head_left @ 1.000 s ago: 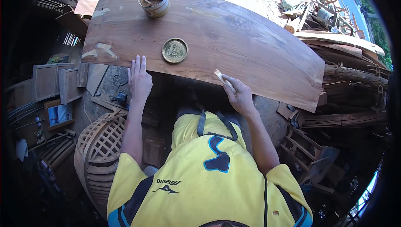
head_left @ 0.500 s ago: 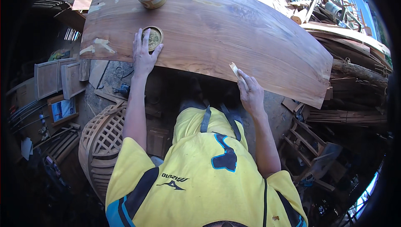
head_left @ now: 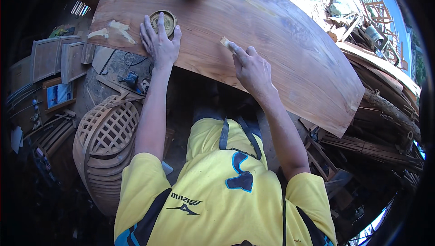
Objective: The person scoops wood filler from a container with a wooden stick and applies it onto a wooden board and a wooden cabinet.
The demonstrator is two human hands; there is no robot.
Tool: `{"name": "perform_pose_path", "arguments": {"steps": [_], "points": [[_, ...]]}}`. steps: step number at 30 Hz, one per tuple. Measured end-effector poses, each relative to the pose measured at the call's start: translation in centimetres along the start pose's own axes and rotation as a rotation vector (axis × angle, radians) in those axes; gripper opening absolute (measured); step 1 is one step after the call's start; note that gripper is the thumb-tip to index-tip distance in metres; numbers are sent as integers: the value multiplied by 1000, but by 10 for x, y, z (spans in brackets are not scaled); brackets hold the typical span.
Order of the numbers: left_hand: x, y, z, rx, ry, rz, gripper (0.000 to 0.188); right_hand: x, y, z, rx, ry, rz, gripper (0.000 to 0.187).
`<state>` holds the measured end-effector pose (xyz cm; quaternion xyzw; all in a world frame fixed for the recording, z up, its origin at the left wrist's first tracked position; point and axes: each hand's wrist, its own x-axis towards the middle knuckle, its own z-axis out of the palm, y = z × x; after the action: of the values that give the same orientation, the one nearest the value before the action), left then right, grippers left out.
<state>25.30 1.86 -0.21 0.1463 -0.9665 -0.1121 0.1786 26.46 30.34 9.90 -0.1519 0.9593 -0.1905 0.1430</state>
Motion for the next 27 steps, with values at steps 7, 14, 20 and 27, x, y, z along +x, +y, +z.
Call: {"name": "perform_pose_path", "arguments": {"steps": [7,14,20,27], "points": [[3,4,-8,-24,-15,-27,72,26,-22,10,-8,-84,-23,40],[5,5,-11,-15,-46,-28,72,49,-25,5,-139,-125,-54,43],[5,4,-12,-2,-64,-34,72,44,-29,-17,-216,-202,58,37],[5,2,-11,12,-71,-26,73,74,-55,-3,-201,-221,-37,46]]}}
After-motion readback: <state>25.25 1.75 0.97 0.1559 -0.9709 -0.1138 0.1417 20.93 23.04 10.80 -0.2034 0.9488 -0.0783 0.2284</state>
